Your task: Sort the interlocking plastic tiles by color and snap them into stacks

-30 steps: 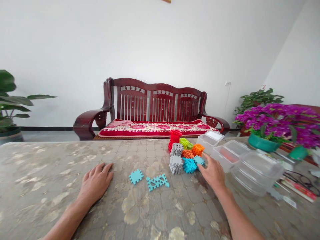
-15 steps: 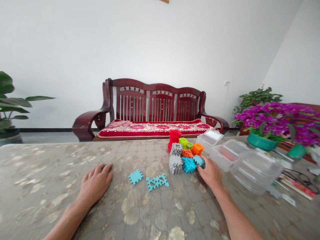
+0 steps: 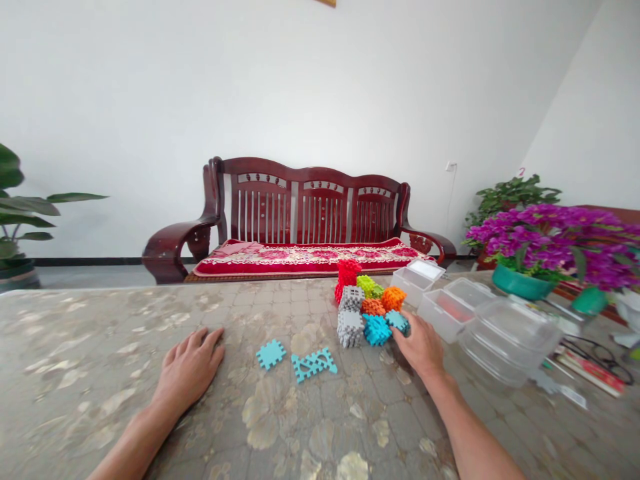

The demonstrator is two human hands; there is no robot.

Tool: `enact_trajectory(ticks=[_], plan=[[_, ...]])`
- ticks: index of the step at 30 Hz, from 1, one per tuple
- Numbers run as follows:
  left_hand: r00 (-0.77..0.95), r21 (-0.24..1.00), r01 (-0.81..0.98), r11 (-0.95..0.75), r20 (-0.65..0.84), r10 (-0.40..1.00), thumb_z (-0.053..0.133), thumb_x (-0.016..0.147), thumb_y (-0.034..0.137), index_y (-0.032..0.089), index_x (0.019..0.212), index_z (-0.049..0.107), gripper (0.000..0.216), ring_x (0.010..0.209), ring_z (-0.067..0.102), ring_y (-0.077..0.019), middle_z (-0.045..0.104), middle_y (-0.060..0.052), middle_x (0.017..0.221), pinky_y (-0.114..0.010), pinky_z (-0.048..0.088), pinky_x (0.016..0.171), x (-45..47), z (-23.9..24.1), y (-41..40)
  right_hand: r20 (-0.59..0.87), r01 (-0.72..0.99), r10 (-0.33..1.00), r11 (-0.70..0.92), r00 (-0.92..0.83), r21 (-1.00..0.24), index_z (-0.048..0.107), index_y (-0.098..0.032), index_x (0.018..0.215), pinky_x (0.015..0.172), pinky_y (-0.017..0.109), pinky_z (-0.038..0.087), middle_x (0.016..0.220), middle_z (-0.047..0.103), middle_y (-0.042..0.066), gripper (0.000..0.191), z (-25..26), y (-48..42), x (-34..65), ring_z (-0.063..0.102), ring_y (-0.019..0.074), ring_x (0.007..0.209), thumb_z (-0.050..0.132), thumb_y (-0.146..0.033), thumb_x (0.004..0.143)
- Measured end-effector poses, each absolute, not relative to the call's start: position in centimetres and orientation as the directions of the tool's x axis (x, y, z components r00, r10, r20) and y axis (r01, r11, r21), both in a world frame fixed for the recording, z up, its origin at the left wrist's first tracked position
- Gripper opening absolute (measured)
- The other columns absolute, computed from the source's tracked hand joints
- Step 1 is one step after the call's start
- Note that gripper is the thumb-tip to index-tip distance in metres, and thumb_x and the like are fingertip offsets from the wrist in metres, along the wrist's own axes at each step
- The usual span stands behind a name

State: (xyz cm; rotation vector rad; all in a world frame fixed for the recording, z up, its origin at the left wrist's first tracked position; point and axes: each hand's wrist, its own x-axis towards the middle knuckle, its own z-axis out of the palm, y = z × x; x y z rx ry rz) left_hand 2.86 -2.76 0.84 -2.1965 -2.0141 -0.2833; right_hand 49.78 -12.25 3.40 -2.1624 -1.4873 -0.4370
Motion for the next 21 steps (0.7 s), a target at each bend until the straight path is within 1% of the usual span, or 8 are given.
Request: enact_trajectory(ticks=[3,9,12,14,16,17,19,21], plan=[[0.088,0.029,0.995,-0.097,0.239,0.967,0.028,0.095,0.035,0.022,0.136,0.056,0.052,0.13,0.05,-0.0299,0.055,-0.012,0.141,-0.046,0.036,0.109,2.8,0.8,-2.8,0.497,0.931,0.788,-0.289,0.363,-0.223,0.065,-0.02,0.118,0.086,0.039,0.046,0.109,0.07,0.009,0.04,3.2,-12.2,49.8,0.063,0.0275,0.101,0.055,-0.041,0.086],[0.085,0.054,0.993,-0.102,0.258,0.962,0.032,0.093,0.035,0.022,0.135,0.057,0.05,0.128,0.051,-0.0299,0.055,-0.012,0.139,-0.047,0.035,0.109,2.7,0.6,-2.7,0.513,0.927,0.772,-0.298,0.375,-0.229,0.063,-0.021,0.119,0.088,0.038,0.046,0.112,0.07,0.008,0.04,2.9,-12.2,50.1,0.062,0.0269,0.103,0.056,-0.039,0.084],[0.074,0.054,0.994,-0.09,0.256,0.964,0.032,0.094,0.034,0.023,0.135,0.057,0.05,0.129,0.05,-0.0287,0.055,-0.012,0.14,-0.046,0.035,0.109,2.9,0.8,-2.8,0.586,0.93,0.724,-0.255,0.364,-0.263,0.061,-0.021,0.121,0.094,0.041,0.045,0.12,0.067,0.009,0.043,3.4,-12.4,49.9,0.06,0.0285,0.11,0.056,-0.039,0.083],[0.066,0.05,0.995,-0.081,0.246,0.967,0.031,0.095,0.034,0.023,0.135,0.056,0.049,0.13,0.05,-0.0281,0.055,-0.012,0.14,-0.045,0.034,0.109,3.1,1.0,-3.0,0.675,0.94,0.661,-0.155,0.328,-0.305,0.062,-0.019,0.12,0.099,0.043,0.043,0.124,0.066,0.011,0.042,4.3,-12.5,49.1,0.058,0.0292,0.114,0.054,-0.039,0.084],[0.061,0.05,0.996,-0.075,0.238,0.969,0.03,0.095,0.033,0.022,0.135,0.056,0.049,0.13,0.049,-0.0279,0.055,-0.012,0.141,-0.044,0.034,0.108,3.2,1.2,-3.2,0.73,0.935,0.627,0.007,0.272,-0.355,0.065,-0.02,0.114,0.1,0.043,0.043,0.118,0.068,0.012,0.037,5.3,-12.8,47.2,0.059,0.0281,0.112,0.051,-0.04,0.087],[0.057,0.055,0.996,-0.072,0.238,0.97,0.031,0.095,0.033,0.023,0.135,0.056,0.048,0.13,0.049,-0.0273,0.054,-0.012,0.141,-0.044,0.034,0.108,3.3,1.3,-3.3,0.735,0.919,0.635,0.097,0.238,-0.382,0.066,-0.02,0.11,0.099,0.042,0.045,0.113,0.07,0.011,0.033,5.8,-13.0,45.7,0.061,0.0269,0.108,0.05,-0.039,0.088],[0.051,0.067,0.995,-0.068,0.237,0.97,0.034,0.095,0.033,0.024,0.135,0.056,0.047,0.13,0.049,-0.0263,0.054,-0.012,0.142,-0.043,0.033,0.108,3.4,1.4,-3.4,0.684,0.86,0.714,0.249,0.148,-0.446,0.069,-0.023,0.102,0.09,0.038,0.05,0.101,0.073,0.008,0.026,6.5,-13.3,42.0,0.066,0.0235,0.095,0.05,-0.036,0.089],[0.047,0.079,0.995,-0.067,0.234,0.971,0.035,0.095,0.033,0.025,0.135,0.056,0.046,0.13,0.049,-0.0259,0.054,-0.012,0.141,-0.042,0.033,0.108,3.4,1.5,-3.5,0.586,0.809,0.81,0.349,-0.008,-0.472,0.07,-0.024,0.102,0.09,0.036,0.05,0.102,0.073,0.006,0.023,6.8,-13.3,37.6,0.066,0.0218,0.097,0.052,-0.029,0.089]])
